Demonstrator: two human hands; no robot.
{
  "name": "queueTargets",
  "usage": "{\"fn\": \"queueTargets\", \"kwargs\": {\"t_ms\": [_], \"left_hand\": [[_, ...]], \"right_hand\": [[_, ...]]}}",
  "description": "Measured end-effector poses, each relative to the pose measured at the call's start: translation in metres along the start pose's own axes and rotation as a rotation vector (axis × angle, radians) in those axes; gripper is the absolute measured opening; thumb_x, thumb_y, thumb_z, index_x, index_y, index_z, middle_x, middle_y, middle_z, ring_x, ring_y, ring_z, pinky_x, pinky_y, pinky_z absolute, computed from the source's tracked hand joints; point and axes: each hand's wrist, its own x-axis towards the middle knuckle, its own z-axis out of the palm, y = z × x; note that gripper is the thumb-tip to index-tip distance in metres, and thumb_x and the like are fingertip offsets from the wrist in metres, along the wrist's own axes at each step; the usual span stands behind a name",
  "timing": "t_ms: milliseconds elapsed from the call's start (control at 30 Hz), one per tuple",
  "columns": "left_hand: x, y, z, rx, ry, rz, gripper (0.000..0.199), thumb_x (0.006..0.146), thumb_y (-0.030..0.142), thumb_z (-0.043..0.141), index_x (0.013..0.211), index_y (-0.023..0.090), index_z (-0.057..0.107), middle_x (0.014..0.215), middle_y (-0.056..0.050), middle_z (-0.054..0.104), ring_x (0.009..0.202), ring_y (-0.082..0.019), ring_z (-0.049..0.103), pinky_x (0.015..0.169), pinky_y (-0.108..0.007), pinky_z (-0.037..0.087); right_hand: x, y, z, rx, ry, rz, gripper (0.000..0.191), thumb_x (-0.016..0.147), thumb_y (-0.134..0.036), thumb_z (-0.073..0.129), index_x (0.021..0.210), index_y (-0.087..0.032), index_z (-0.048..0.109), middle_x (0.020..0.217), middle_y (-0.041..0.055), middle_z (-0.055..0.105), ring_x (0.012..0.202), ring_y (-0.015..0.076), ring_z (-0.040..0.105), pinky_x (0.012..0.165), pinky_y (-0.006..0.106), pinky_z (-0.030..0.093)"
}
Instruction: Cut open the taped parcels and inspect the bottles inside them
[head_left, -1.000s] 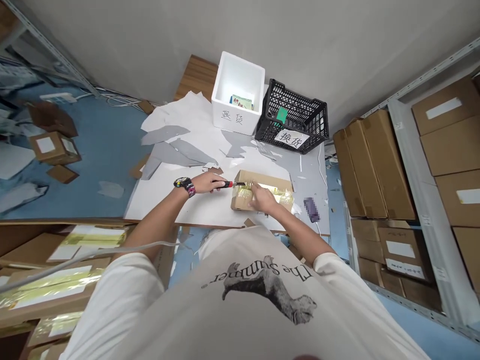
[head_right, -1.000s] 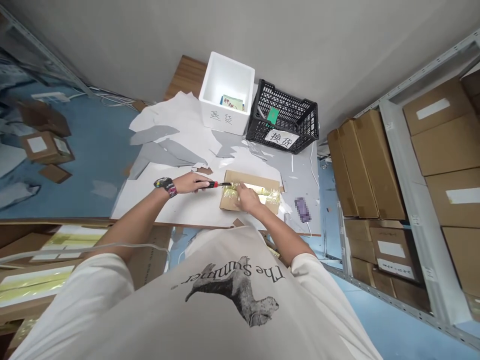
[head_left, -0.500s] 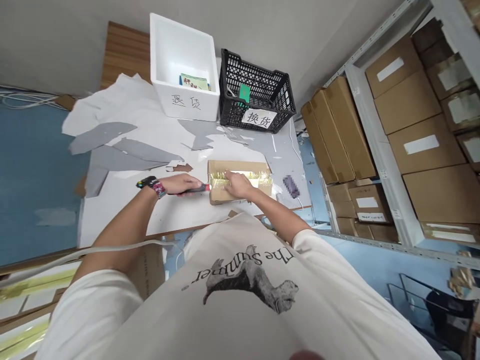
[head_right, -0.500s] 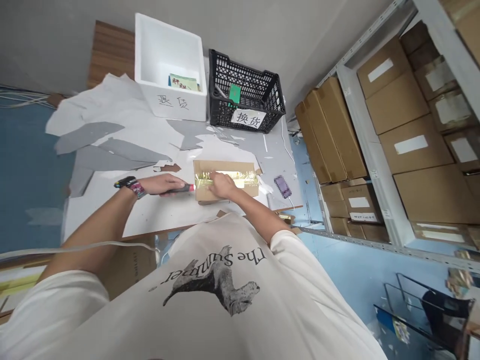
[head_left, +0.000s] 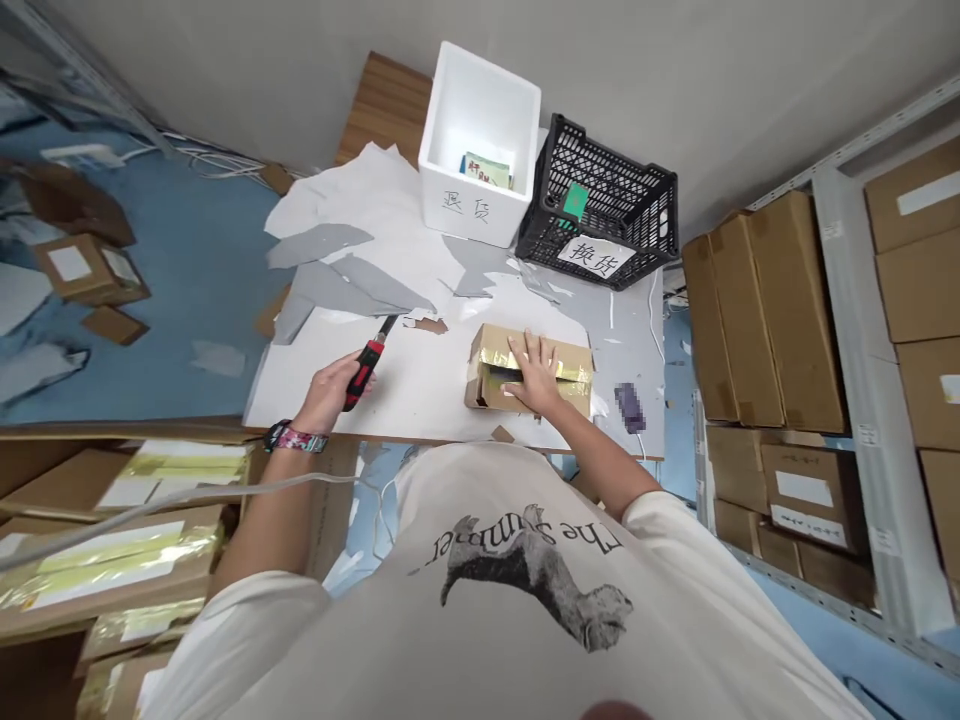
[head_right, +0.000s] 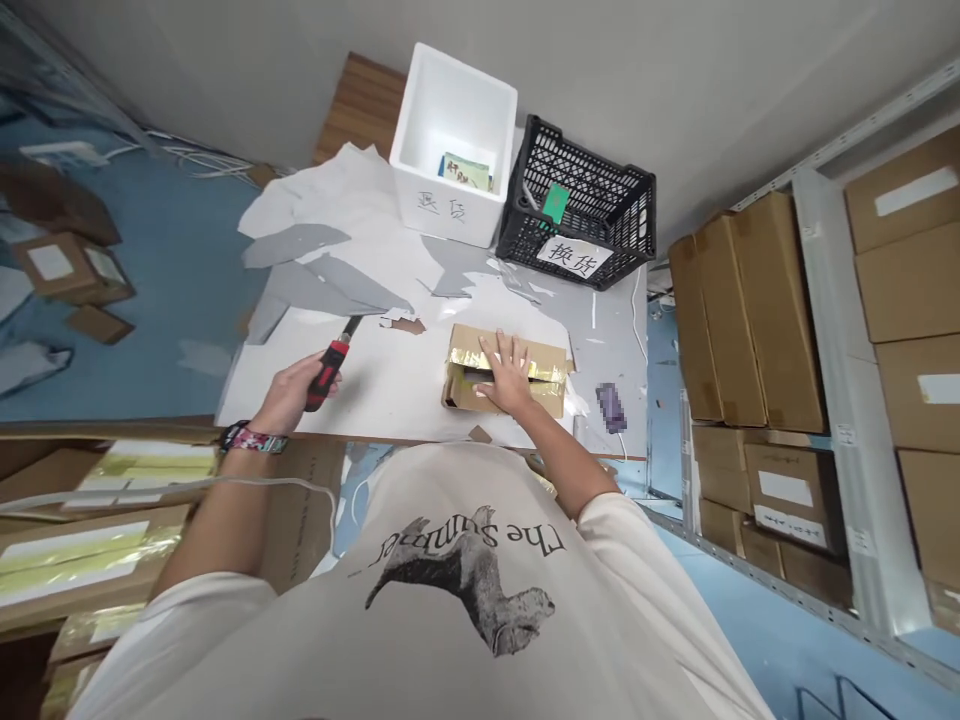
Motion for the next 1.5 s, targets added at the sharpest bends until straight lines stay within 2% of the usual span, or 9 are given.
{"fn": "queueTargets", "kwargs": {"t_ms": [200,367,767,967,1100,1167,1267,1400,1500], "left_hand": [[-0.018,0.011,0.051,0.361,-0.254,0.439,0.06,0.107,0.066,0.067,0.148,0.026,0.085,0.121,-0.011,0.083,0.106,-0.028,0.076,0.099,-0.041,0.062],[0.007,0.02,0.09,0.704,-0.38,0.627,0.05,0.114,0.053,0.06,0.157,0.039,0.08,0.118,-0.008,0.078,0.107,-0.028,0.074,0.09,-0.036,0.058],[0.052,0.055,0.107,1.146,-0.387,0.943,0.054,0.119,0.034,0.042,0.163,0.036,0.074,0.122,-0.018,0.077,0.11,-0.035,0.066,0.081,-0.044,0.054],[0.076,0.052,0.087,1.033,-0.262,0.88,0.049,0.118,0.04,0.05,0.158,0.035,0.078,0.138,-0.016,0.077,0.118,-0.034,0.069,0.093,-0.046,0.056],[0.063,0.005,0.076,0.84,-0.017,0.633,0.049,0.117,0.043,0.056,0.157,0.025,0.078,0.133,-0.016,0.076,0.119,-0.033,0.069,0.097,-0.044,0.055],[0.06,-0.027,0.068,0.789,0.117,0.447,0.051,0.115,0.039,0.057,0.158,0.019,0.075,0.131,-0.017,0.073,0.117,-0.034,0.067,0.1,-0.046,0.053],[0.064,-0.067,0.063,0.746,0.115,0.25,0.051,0.107,0.033,0.063,0.151,0.012,0.077,0.125,-0.019,0.071,0.121,-0.038,0.064,0.111,-0.055,0.05],[0.065,-0.076,0.088,0.683,0.151,0.222,0.049,0.105,0.032,0.061,0.147,0.009,0.075,0.149,-0.026,0.065,0.146,-0.046,0.054,0.124,-0.065,0.043],[0.056,-0.051,0.13,0.519,0.031,0.299,0.057,0.113,0.048,0.055,0.156,0.015,0.071,0.156,-0.022,0.07,0.14,-0.038,0.065,0.117,-0.054,0.053]], "right_hand": [[0.022,0.008,-0.001,-0.064,0.061,-0.078,0.069,0.119,-0.055,0.056,0.184,-0.033,0.047,0.194,0.016,0.034,0.176,0.0495,0.028,0.14,0.076,0.02],[0.03,0.012,0.0,-0.049,0.132,-0.097,0.062,0.122,-0.051,0.048,0.177,-0.027,0.059,0.185,0.0195,0.049,0.169,0.0477,0.043,0.139,0.069,0.03],[0.04,0.012,0.012,-0.062,0.289,-0.138,0.051,0.126,-0.043,0.043,0.153,-0.018,0.077,0.161,0.0206,0.074,0.149,0.0353,0.067,0.125,0.049,0.045],[0.037,0.016,-0.006,-0.189,0.356,-0.19,0.041,0.127,-0.041,0.048,0.125,-0.02,0.083,0.129,0.0166,0.086,0.116,0.0281,0.075,0.105,0.039,0.046],[0.054,0.022,-0.039,-0.285,0.316,-0.224,0.043,0.127,-0.043,0.047,0.117,-0.02,0.082,0.103,0.0132,0.082,0.098,0.0277,0.068,0.095,0.04,0.044],[0.06,0.02,-0.052,-0.301,0.277,-0.237,0.039,0.126,-0.035,0.046,0.13,-0.018,0.081,0.106,0.0149,0.08,0.102,0.03,0.066,0.098,0.043,0.044],[0.049,0.002,-0.053,-0.265,0.176,-0.207,0.039,0.122,-0.026,0.049,0.148,-0.017,0.076,0.125,0.0192,0.079,0.118,0.0345,0.064,0.107,0.047,0.046],[0.0,-0.009,-0.029,-0.015,0.05,-0.201,0.041,0.121,-0.044,0.055,0.147,-0.024,0.08,0.147,0.0164,0.076,0.135,0.0348,0.065,0.116,0.046,0.051],[-0.04,0.026,-0.016,0.211,0.283,0.083,0.051,0.123,-0.051,0.046,0.147,-0.022,0.081,0.146,0.0179,0.078,0.141,0.034,0.066,0.127,0.049,0.049]]}}
